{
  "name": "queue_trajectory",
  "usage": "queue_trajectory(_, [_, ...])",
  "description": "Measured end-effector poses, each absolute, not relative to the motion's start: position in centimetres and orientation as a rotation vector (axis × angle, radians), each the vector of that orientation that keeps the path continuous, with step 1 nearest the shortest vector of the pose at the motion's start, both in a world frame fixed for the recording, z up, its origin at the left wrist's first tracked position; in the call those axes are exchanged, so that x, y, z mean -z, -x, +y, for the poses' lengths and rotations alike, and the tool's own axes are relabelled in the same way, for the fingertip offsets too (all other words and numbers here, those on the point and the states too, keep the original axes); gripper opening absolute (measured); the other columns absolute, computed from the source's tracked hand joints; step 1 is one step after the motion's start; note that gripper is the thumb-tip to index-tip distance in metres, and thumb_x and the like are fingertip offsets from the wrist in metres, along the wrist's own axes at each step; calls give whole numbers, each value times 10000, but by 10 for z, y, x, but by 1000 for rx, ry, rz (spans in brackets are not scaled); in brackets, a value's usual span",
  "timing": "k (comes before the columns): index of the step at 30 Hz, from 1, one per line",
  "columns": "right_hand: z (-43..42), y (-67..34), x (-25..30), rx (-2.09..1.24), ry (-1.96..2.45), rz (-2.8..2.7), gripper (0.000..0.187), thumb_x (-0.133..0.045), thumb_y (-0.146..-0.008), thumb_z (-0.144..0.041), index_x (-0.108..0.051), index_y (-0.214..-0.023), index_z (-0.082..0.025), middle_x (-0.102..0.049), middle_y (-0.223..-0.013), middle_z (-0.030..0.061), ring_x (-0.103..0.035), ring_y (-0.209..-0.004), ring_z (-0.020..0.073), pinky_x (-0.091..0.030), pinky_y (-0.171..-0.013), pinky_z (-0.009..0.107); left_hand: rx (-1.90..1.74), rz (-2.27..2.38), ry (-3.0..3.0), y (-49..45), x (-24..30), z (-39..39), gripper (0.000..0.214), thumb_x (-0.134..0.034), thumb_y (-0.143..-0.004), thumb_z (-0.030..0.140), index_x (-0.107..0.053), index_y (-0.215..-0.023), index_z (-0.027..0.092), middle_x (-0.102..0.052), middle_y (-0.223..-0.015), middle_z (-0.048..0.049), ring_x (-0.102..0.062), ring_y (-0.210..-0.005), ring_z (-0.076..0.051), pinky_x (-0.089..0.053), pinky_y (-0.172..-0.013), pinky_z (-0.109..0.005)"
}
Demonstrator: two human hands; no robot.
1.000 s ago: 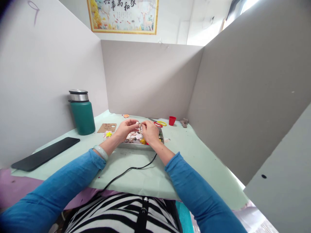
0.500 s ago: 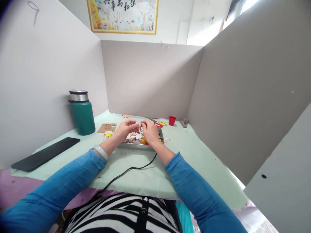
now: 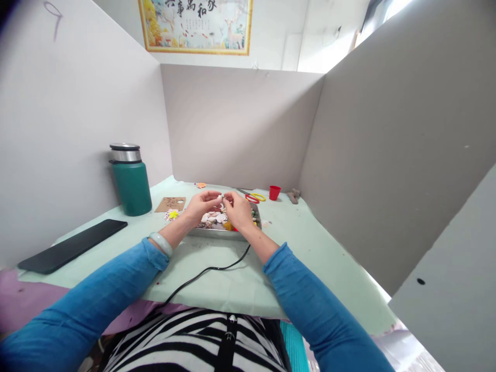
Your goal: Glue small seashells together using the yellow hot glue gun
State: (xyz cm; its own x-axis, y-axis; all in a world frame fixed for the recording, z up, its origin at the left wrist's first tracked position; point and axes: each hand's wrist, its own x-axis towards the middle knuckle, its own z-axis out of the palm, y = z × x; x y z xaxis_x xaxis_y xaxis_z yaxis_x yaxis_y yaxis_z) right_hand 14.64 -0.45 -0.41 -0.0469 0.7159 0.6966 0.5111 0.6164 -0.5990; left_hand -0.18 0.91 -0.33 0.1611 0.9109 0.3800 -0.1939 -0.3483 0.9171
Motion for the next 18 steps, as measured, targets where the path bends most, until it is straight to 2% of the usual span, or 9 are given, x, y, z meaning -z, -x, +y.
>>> queue_trajectory(18, [-8, -146, 0, -310, 1018, -1670, 179, -501, -789, -278, -619, -885, -184, -675, -834, 30, -605, -712, 147, -450, -707, 283, -1396, 784, -1489, 0, 0, 4, 378, -760, -619, 359, -597, -856, 115, -611, -790, -36, -587, -621, -116, -512, -619, -293])
